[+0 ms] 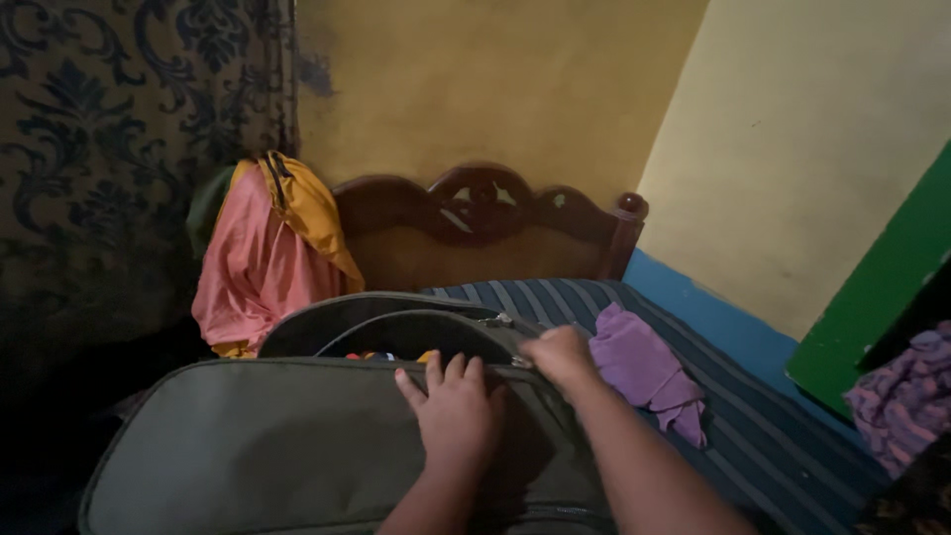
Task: The person places toiletries, a bottle, and folded clothes into a bag and then zips it shut.
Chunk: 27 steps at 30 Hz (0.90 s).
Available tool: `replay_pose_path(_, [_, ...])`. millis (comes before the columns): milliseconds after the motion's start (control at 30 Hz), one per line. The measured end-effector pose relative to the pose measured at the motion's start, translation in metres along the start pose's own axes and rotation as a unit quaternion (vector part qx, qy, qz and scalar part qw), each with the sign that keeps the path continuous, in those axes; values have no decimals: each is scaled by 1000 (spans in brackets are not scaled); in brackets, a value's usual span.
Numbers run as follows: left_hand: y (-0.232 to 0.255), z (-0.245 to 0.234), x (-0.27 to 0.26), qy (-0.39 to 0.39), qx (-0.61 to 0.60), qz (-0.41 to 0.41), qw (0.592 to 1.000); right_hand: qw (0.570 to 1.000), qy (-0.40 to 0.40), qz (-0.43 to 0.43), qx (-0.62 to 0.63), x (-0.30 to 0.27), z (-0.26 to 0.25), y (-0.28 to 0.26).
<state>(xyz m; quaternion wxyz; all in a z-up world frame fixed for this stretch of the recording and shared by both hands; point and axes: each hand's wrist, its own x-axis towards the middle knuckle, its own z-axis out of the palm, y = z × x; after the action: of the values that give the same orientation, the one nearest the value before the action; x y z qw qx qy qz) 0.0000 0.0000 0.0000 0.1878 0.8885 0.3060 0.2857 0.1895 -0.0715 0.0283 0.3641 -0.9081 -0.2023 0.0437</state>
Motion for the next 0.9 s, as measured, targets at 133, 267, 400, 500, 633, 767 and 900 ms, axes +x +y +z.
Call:
replay_pose_path(133, [-11,-2,18,77,52,37,995,997,18,-74,-30,6,22,-36])
replay_pose_path(267, [-43,-39,42,44,145,39,988,995,36,-82,-52,9,41,-61])
replay_pose_path(400, [-82,-80,49,-90,161,-6,983,996,6,-64,-55,3,63,-86])
replay_pose_path(500, [-109,-93,50,-62,145,-26,987,997,8,-50,-51,-4,74,-104])
replay_pose_path(633, [-134,-90,54,-24,126,-12,992,997,17,-58,-49,-17,86,-123])
replay_pose_path(767, [-147,-87,57,19,87,13,996,997,8,-49,-57,-28,92,-146])
replay_pose_path(900, [-151,-88,65,-12,59,-8,998,994,19,-64,-85,-33,107,-174])
